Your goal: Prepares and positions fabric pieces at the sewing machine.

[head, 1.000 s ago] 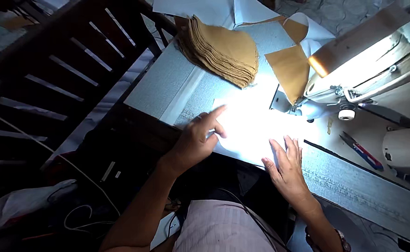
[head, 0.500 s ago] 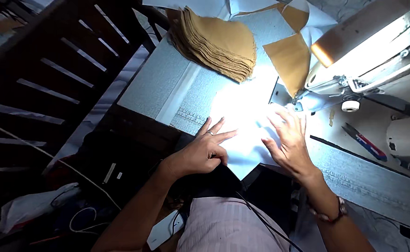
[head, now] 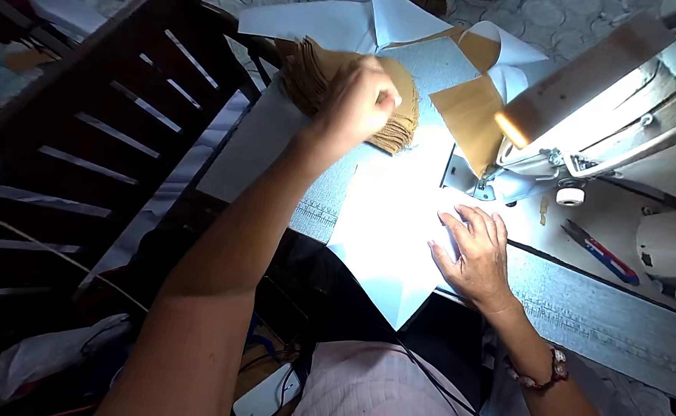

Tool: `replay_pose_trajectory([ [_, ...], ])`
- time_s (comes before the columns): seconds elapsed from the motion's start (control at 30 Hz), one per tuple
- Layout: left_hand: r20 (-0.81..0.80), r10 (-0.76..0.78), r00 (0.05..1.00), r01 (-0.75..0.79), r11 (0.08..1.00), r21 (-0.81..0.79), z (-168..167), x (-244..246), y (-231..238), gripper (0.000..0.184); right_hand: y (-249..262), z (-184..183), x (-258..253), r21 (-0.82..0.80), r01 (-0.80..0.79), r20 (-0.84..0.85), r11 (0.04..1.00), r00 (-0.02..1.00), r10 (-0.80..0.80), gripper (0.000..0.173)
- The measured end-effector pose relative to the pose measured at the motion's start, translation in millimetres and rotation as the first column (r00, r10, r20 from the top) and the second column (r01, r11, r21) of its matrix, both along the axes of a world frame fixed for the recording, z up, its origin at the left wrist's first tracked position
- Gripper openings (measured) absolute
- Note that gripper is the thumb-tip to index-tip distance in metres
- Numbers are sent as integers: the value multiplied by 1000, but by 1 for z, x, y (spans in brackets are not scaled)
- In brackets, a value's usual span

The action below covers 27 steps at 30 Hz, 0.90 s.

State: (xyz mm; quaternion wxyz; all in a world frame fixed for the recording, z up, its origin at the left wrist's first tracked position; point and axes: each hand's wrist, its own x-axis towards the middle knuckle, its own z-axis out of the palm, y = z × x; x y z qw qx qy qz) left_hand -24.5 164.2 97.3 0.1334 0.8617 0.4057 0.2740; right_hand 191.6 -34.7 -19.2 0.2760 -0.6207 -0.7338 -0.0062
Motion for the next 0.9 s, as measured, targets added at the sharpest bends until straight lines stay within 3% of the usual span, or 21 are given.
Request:
replay_pose_trajectory([
  [0.07, -102, 123, 987, -135, 984, -120, 4, 18, 28, 29, 0, 0, -1, -4, 18, 3, 1000, 1000, -18, 52],
  [0.17, -231, 231, 945, -292, 914, -281, -1, 30, 45, 52, 1, 0, -1, -10, 33, 0, 999, 999, -33, 52],
  [0.33, -231, 295, 927, -349, 905, -244, -11, 34, 39, 39, 0, 0, -1, -23, 33, -7, 999, 999, -33, 50],
  [0.43, -74, 308, 948, -316, 907, -277, -18, 27, 47, 37, 0, 0, -1, -25, 28, -10, 999, 1000, -28, 51],
  [0.53, 301, 392, 870, -295, 900, -320, -21, 20, 51, 39, 0, -1, -1, -20, 20, -8, 1000, 1000, -21, 51],
  [0.6, 639, 404, 654, -179, 904, -389, -11, 25, 26, 37, 1, 0, -1, -27, 20, -12, 999, 1000, -20, 51],
  [0.67, 840, 424, 339, 201, 839, -505, 7, 39, -21, 38, 1, 0, 0, -25, 18, -9, 1000, 1000, -19, 51],
  [0.7, 848, 479, 227, 408, 744, -530, 14, 47, -47, 43, 2, 0, 0, -27, 14, -7, 1000, 1000, -14, 51],
  [0.73, 824, 541, 167, 556, 639, -532, 17, 54, -69, 47, 2, -1, 1, -28, 9, -5, 1000, 1000, -9, 51],
  [0.8, 768, 625, 140, 697, 489, -525, 11, 62, -103, 47, 1, -2, 0, -20, 0, -21, 1000, 1000, -1, 49],
  [0.9, 688, 701, 188, 679, 414, -606, -19, 56, -135, 40, -2, -7, -3, 117, 28, -69, 993, 997, -20, 38],
])
